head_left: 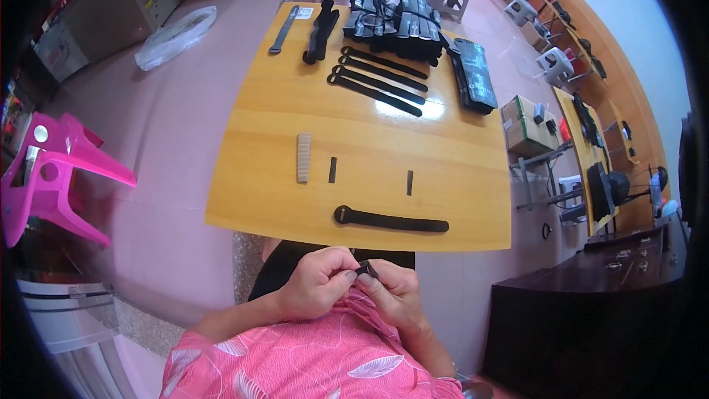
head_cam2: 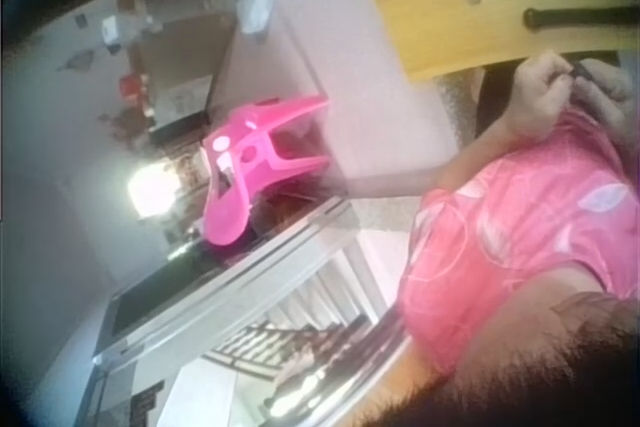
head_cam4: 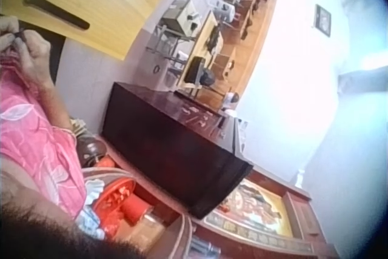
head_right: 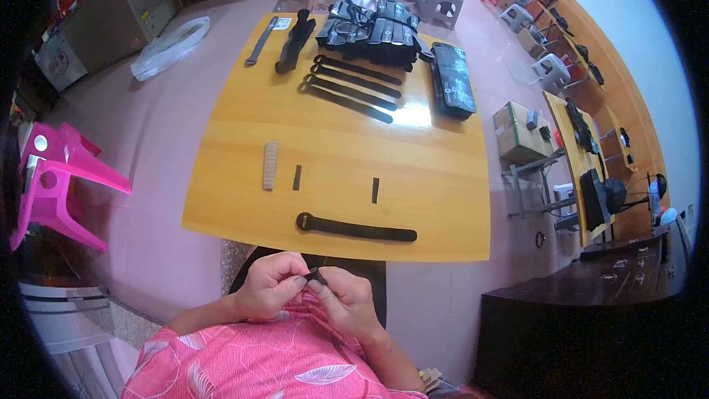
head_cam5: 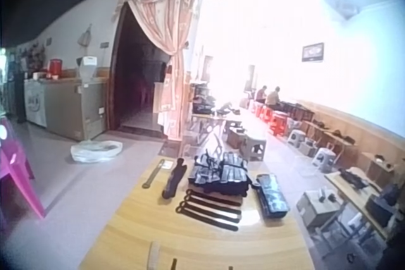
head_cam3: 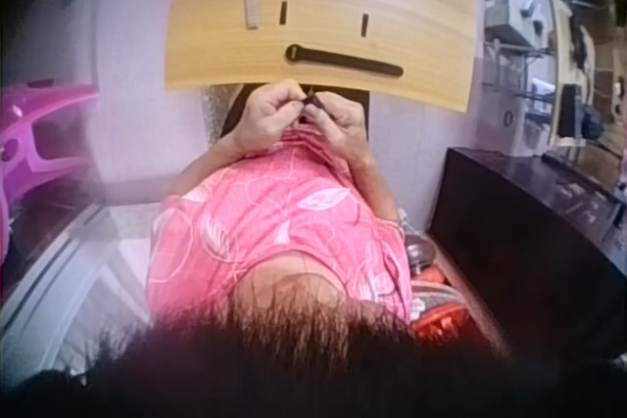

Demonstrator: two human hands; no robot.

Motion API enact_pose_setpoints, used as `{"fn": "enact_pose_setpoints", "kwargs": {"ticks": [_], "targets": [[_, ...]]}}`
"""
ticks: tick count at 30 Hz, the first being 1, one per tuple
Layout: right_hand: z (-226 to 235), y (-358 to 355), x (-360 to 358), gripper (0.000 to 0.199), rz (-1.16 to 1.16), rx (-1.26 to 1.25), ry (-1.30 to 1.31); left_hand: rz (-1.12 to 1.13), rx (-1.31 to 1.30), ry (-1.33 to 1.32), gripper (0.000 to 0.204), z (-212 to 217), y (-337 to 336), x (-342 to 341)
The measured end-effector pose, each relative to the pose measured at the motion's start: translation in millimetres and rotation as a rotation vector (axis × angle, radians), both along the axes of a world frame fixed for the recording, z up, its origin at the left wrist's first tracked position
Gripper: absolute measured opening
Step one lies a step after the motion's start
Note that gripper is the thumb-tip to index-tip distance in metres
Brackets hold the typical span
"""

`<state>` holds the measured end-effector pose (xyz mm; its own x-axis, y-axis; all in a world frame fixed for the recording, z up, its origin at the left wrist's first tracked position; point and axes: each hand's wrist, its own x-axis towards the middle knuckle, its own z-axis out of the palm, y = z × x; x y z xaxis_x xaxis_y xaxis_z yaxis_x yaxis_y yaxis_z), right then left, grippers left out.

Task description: The recorder is organizing, inspecting, and laying out black velcro straps on a table in a workshop environment.

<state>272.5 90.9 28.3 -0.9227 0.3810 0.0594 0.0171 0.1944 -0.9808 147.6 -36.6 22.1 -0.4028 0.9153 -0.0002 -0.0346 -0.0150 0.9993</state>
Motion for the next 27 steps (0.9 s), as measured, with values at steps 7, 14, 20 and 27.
{"fn": "enact_pose_setpoints", "kwargs": {"ticks": [7, 14, 20, 27], "targets": [[4, -2, 11, 0.017, -0.261, -0.420, 0.021, 0.063, -0.055, -0.545, 0.013, 9, -7, -2], [29, 1, 7, 0.014, -0.470, -0.303, 0.001, -0.083, 0.013, -0.557, 0.030, 10, -16, -15], [36, -13, 4, 0.005, -0.267, 0.079, -0.060, -0.013, 0.078, 0.362, 0.051, 30, 2, -2], [33, 13, 30, 0.015, -0.422, -0.447, -0.048, -0.022, -0.051, -0.209, 0.018, 41, -3, -8]]}}
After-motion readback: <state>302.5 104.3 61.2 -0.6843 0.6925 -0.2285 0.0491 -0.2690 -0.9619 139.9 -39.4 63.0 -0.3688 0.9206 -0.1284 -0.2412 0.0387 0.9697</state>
